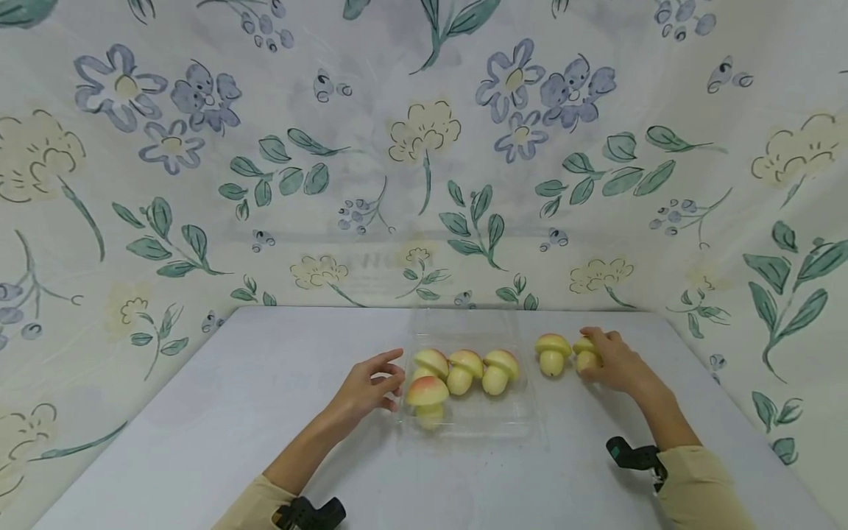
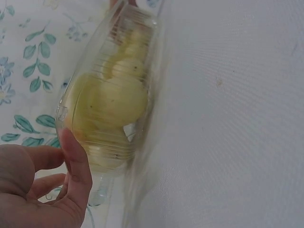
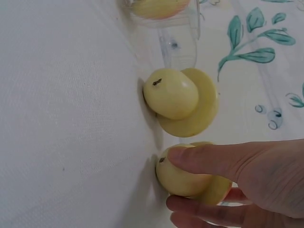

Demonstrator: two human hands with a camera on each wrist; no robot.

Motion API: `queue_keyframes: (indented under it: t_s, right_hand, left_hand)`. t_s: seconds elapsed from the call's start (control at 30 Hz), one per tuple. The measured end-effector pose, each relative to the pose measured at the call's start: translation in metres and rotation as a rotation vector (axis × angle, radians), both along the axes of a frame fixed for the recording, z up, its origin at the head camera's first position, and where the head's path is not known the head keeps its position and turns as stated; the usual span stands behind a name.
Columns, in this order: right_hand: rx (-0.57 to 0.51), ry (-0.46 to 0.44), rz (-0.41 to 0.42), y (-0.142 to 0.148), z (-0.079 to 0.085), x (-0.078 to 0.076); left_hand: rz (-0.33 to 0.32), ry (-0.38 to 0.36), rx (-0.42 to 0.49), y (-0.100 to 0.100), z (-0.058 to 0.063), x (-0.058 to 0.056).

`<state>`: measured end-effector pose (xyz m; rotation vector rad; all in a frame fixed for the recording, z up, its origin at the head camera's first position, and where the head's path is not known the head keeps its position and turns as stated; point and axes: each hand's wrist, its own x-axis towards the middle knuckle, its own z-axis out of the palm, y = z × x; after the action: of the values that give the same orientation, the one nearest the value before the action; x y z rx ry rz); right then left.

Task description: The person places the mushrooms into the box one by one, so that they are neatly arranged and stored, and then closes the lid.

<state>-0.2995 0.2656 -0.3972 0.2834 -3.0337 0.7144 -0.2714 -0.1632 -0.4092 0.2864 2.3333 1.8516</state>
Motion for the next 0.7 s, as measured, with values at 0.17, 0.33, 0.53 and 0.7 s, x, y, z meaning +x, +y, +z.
queue_keyframes:
  t_s: [0.17, 0.33, 0.53, 0.7]
  right_hand:
    - [0.0, 0.0, -0.004, -0.0005, 0.0004, -0.0005]
    - [0.001, 0.008, -0.008, -0.0006, -0.0001, -0.0007]
    - [0.008, 0.011, -0.012, -0.0012, 0.0018, -0.0003]
    - [0.017, 0.019, -0.012, -0.0008, 0.0027, 0.0001]
  left_hand:
    - [-0.003, 0.002, -0.003, 0.0003, 0.0007, 0.0]
    - [-0.01, 0.004, -0.006, 0.0005, 0.0006, -0.0001]
    - [-0.009, 0.006, -0.007, 0.0006, 0.0006, -0.0001]
    - [-0.006, 0.006, -0.01, 0.0004, 0.0003, -0.0002]
